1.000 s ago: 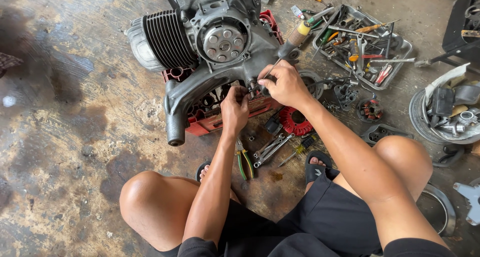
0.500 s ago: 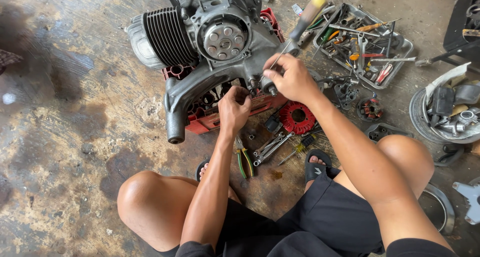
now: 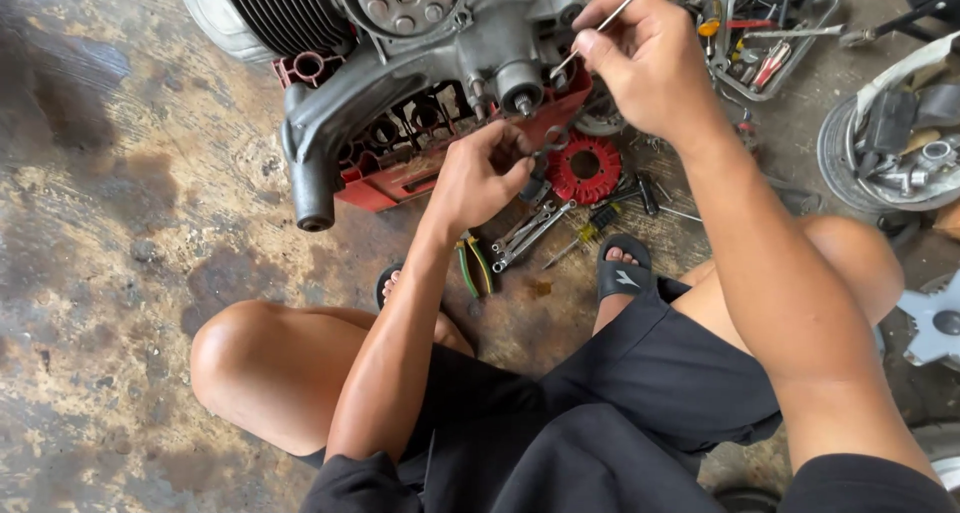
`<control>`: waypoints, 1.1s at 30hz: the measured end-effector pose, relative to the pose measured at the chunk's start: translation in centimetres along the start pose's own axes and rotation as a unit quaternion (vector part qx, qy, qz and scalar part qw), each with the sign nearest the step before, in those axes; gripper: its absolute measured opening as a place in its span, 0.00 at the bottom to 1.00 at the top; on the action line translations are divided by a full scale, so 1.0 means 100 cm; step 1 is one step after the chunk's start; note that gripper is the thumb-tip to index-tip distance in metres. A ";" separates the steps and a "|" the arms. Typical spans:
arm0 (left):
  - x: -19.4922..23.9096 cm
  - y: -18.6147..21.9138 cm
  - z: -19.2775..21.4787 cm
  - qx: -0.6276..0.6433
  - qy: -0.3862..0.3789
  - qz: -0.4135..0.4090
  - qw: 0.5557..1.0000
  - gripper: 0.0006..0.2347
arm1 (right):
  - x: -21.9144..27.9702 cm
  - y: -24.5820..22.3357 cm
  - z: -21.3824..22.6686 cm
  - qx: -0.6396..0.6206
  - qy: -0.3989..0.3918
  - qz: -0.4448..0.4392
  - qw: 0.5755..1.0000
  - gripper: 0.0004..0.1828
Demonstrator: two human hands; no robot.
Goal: The person sits on the floor and works on a motorcycle engine placed on a red crate. They use a wrench to tighten bolts on the engine casing, then switch to pliers to adjust a component on the side. Finally, they use a screwdriver to work on a part near the engine's front.
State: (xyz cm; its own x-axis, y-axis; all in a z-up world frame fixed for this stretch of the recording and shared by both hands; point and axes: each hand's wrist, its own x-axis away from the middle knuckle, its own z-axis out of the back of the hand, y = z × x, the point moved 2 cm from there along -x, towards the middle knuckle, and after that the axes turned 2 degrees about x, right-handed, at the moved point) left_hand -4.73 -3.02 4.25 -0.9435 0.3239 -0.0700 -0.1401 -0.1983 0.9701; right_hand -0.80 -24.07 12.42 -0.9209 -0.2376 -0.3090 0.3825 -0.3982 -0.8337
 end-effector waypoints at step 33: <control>-0.119 -0.228 -0.360 -0.132 -0.175 0.272 0.937 0.15 | 0.183 0.263 0.176 -0.036 0.011 -0.349 0.937 0.12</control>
State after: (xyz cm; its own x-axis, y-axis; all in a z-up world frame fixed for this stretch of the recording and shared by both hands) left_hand -1.11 -35.68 -25.42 -0.7468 0.3831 0.5437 0.2199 -0.6293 0.7454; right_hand -6.29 -54.48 -7.10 -0.9466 0.0763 0.3133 -0.3176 -0.3884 -0.8650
